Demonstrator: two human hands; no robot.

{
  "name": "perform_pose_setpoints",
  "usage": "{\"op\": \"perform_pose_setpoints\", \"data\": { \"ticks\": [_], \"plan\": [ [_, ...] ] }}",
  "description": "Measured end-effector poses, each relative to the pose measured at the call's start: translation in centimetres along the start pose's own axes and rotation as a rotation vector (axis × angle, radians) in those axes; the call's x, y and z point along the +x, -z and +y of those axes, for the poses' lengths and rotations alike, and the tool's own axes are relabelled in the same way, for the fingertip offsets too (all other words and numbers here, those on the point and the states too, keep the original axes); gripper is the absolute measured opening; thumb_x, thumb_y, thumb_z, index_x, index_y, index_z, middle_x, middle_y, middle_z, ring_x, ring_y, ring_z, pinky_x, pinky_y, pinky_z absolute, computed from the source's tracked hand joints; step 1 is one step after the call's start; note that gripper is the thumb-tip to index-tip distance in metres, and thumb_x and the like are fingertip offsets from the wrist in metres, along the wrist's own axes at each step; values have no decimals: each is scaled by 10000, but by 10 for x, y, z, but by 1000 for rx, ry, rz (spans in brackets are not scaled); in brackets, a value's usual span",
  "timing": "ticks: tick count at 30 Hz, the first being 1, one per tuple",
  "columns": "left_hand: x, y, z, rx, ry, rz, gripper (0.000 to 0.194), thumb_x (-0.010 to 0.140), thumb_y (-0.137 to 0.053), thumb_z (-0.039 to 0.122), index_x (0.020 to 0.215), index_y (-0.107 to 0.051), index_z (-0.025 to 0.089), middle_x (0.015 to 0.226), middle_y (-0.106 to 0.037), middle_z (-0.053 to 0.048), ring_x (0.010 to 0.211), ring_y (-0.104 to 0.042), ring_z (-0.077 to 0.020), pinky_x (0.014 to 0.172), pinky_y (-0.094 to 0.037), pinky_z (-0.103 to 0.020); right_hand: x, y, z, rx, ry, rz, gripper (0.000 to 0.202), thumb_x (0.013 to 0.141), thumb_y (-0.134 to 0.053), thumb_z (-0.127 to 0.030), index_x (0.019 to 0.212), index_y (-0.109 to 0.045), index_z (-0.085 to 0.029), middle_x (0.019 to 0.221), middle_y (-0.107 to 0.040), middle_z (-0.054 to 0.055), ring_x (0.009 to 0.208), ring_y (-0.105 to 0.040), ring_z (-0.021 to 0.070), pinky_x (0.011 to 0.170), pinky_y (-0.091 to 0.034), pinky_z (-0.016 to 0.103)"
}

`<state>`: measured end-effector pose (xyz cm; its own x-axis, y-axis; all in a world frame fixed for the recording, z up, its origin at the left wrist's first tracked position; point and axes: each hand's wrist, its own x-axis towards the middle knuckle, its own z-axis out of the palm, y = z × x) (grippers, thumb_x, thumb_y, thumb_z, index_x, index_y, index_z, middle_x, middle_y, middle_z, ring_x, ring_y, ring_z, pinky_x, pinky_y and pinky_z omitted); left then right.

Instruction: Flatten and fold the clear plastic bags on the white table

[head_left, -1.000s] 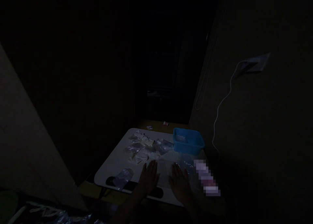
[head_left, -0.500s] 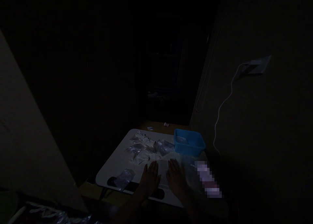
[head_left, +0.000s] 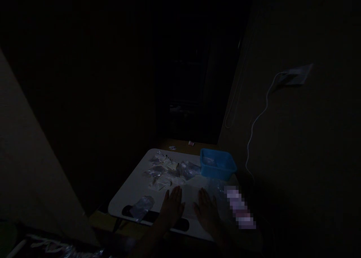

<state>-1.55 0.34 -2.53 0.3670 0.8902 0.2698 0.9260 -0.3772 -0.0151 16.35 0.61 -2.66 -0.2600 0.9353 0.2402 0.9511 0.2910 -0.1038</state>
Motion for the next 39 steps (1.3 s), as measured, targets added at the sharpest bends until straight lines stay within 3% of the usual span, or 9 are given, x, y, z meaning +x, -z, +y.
{"op": "perform_pose_setpoints", "data": {
  "ticks": [7, 16, 24, 29, 39],
  "plan": [
    [-1, -2, -2, 6, -10, 51, 480, 889, -211, 374, 1294, -310, 136, 1339, -305, -118, 1234, -267, -239, 976, -195, -504, -2, 0, 1, 8, 2, 7, 573, 851, -188, -463, 1292, -302, -114, 1358, -255, 114, 1250, -228, 234, 1005, -101, 485],
    [2, 0, -7, -91, 120, 82, 429, 889, -250, 324, 1281, -335, 171, 1336, -329, -84, 1244, -246, -219, 961, -252, -463, -2, 2, 0, 9, -10, -3, 568, 852, -190, -452, 1290, -308, -111, 1352, -271, 116, 1255, -217, 227, 1009, -100, 468],
    [10, 1, -6, -46, -122, 89, 429, 895, -226, 333, 1288, -319, 187, 1304, -389, -79, 1208, -321, -191, 1001, -182, -453, -1, 0, 0, 9, -7, -7, 585, 851, -187, -455, 1294, -288, -86, 1360, -240, 122, 1254, -218, 235, 1009, -100, 475],
    [9, -6, -7, 15, -62, 56, 480, 884, -223, 374, 1297, -306, 144, 1329, -331, -115, 1218, -300, -236, 978, -203, -477, -2, -1, 2, 1, 14, 29, 574, 856, -174, -462, 1293, -300, -111, 1355, -257, 118, 1249, -231, 233, 1008, -126, 461],
    [8, -2, -7, 10, -10, 17, 512, 875, -216, 416, 1302, -299, 146, 1345, -296, -109, 1236, -259, -251, 971, -198, -495, -3, -2, 3, 21, 9, 57, 558, 854, -201, -461, 1278, -337, -123, 1345, -284, 110, 1240, -257, 226, 1012, -134, 458]
  ]
}}
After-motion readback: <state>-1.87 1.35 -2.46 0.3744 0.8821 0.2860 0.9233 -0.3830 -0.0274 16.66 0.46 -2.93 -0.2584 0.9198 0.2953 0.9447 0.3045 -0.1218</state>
